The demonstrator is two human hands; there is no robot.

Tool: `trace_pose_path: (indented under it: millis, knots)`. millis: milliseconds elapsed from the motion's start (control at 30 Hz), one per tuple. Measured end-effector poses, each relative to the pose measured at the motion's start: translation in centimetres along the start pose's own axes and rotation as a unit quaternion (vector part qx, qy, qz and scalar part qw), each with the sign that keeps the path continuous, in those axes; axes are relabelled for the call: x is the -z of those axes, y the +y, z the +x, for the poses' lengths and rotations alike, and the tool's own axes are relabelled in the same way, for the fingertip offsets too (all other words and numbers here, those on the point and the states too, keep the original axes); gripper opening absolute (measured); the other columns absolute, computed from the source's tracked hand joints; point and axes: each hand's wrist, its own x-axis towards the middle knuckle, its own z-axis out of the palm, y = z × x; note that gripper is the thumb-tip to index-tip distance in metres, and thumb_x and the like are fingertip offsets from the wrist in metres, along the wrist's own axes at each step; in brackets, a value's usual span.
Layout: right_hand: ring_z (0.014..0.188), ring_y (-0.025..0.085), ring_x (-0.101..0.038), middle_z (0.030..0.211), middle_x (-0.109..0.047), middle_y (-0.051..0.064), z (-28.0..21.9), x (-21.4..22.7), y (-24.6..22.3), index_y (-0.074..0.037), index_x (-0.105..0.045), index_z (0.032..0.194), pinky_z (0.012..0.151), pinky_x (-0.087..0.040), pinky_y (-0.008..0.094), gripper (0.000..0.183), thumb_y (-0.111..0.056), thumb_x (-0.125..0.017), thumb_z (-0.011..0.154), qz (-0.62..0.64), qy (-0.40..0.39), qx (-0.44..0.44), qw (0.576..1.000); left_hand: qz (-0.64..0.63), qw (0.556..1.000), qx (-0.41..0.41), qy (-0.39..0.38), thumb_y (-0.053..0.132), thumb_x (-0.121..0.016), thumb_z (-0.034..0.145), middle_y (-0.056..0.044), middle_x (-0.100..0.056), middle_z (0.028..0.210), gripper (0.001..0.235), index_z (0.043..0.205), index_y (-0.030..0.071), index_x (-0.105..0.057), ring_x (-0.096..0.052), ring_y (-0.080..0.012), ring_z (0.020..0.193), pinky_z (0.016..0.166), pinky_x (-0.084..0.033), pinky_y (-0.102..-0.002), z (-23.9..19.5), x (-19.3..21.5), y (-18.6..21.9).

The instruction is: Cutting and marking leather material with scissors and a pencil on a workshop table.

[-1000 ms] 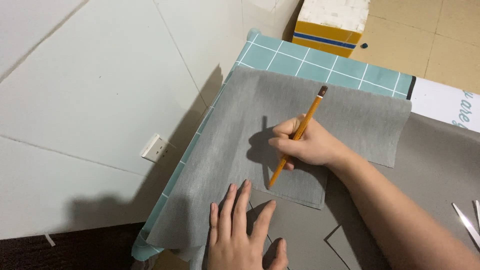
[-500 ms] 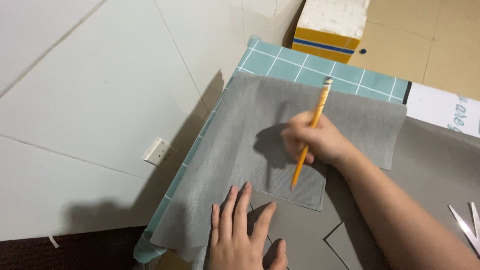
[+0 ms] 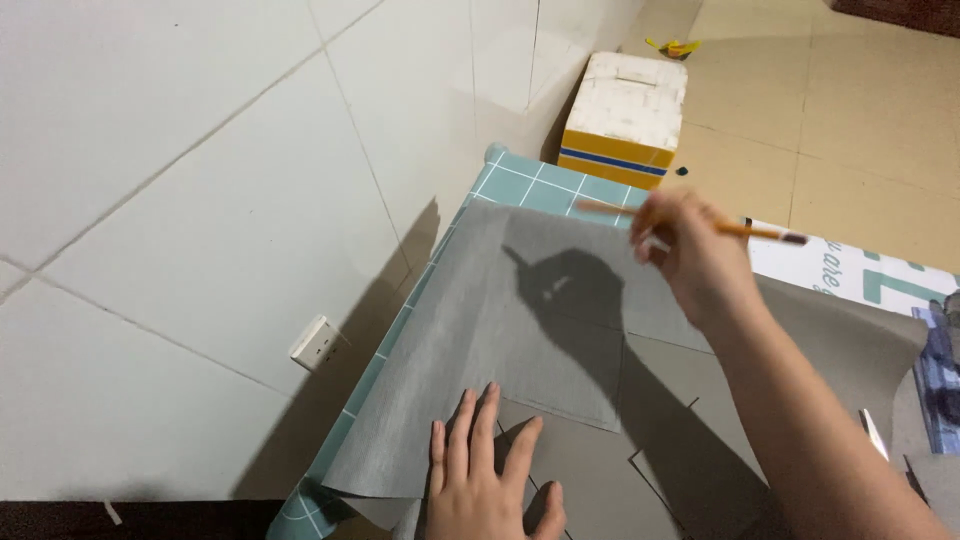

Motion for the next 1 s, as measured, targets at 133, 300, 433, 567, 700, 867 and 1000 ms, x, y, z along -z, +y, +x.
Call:
trace_pose_path:
  millis: [133,300,433,567,700,867,1000]
  knots:
    - [0.074,0.018,-0.064,0.085,-0.072,0.013,-2.7,2.7,3.2,-0.005,-0.066,0.087,0.065,-0.051,0.029,0.018,-0.015,-0.063,0.102,-0.195,-0.144,-0.016,0.970,-0.002,1.000,-0.008,-0.005,0.051,-0.061,0.073,-0.015,-0.045,0.157,0.061,0.128,0.027,-0.069,-0.040,-0.0369,0.143,0.109,-0.032,-0.061,-0.1,0.1,-0.2]
    - [0.075,0.020,-0.076,0.087,-0.081,0.013,-5.1,4.6,7.1,-0.006,-0.072,0.083,0.065,-0.063,0.029,0.010,-0.009,-0.081,0.082,-0.193,-0.275,-0.012,0.942,0.030,0.999,-0.016,-0.032,0.053,-0.060,0.075,-0.015,-0.035,0.164,0.065,0.134,0.027,-0.064,-0.030,-0.0343,0.150,0.112,-0.026,-0.059,-0.2,-0.4,-0.3]
    - [0.072,0.014,-0.071,0.079,-0.079,0.008,-5.4,5.2,7.8,-0.008,-0.073,0.078,0.068,-0.055,0.027,0.016,-0.016,-0.073,0.091,-0.199,-0.345,0.084,0.913,0.035,0.999,-0.006,-0.031,0.055,-0.066,0.067,-0.013,-0.036,0.163,0.071,0.135,0.034,-0.064,-0.032,-0.0336,0.149,0.110,-0.027,-0.059,-0.3,-0.6,-0.3]
    - [0.068,0.013,-0.067,0.074,-0.080,0.007,-6.0,5.4,7.1,-0.012,-0.073,0.073,0.075,-0.052,0.028,0.014,-0.006,-0.084,0.079,-0.171,-0.369,0.107,0.907,0.051,0.998,-0.006,-0.019,0.056,-0.066,0.065,-0.011,-0.036,0.164,0.077,0.140,0.040,-0.061,-0.033,-0.0323,0.148,0.111,-0.028,-0.057,-0.2,-0.5,-0.1]
    - [0.066,0.013,-0.064,0.072,-0.075,0.006,-5.7,6.0,7.4,-0.011,-0.069,0.073,0.063,-0.056,0.026,0.017,-0.004,-0.082,0.081,-0.186,-0.385,0.100,0.899,0.051,0.998,-0.006,-0.026,0.056,-0.070,0.062,-0.011,-0.037,0.163,0.080,0.141,0.041,-0.061,-0.034,-0.0328,0.147,0.109,-0.030,-0.058,-0.1,-0.6,-0.2]
    - [0.069,0.013,-0.069,0.076,-0.073,0.006,-4.9,6.6,7.8,-0.014,-0.066,0.076,0.065,-0.059,0.026,0.018,-0.007,-0.080,0.083,-0.168,-0.430,0.121,0.879,0.050,0.998,-0.002,-0.032,0.059,-0.073,0.060,-0.010,-0.038,0.163,0.085,0.142,0.043,-0.059,-0.035,-0.0320,0.147,0.107,-0.033,-0.058,-0.2,-0.6,-0.4]
    - [0.068,0.014,-0.068,0.072,-0.072,0.007,-5.1,6.7,7.8,-0.013,-0.063,0.069,0.063,-0.061,0.026,0.023,-0.003,-0.082,0.079,-0.188,-0.393,0.096,0.895,0.045,0.999,-0.007,-0.015,0.055,-0.068,0.065,-0.012,-0.038,0.163,0.078,0.142,0.040,-0.060,-0.036,-0.0328,0.147,0.109,-0.032,-0.058,0.0,-0.3,-0.2]
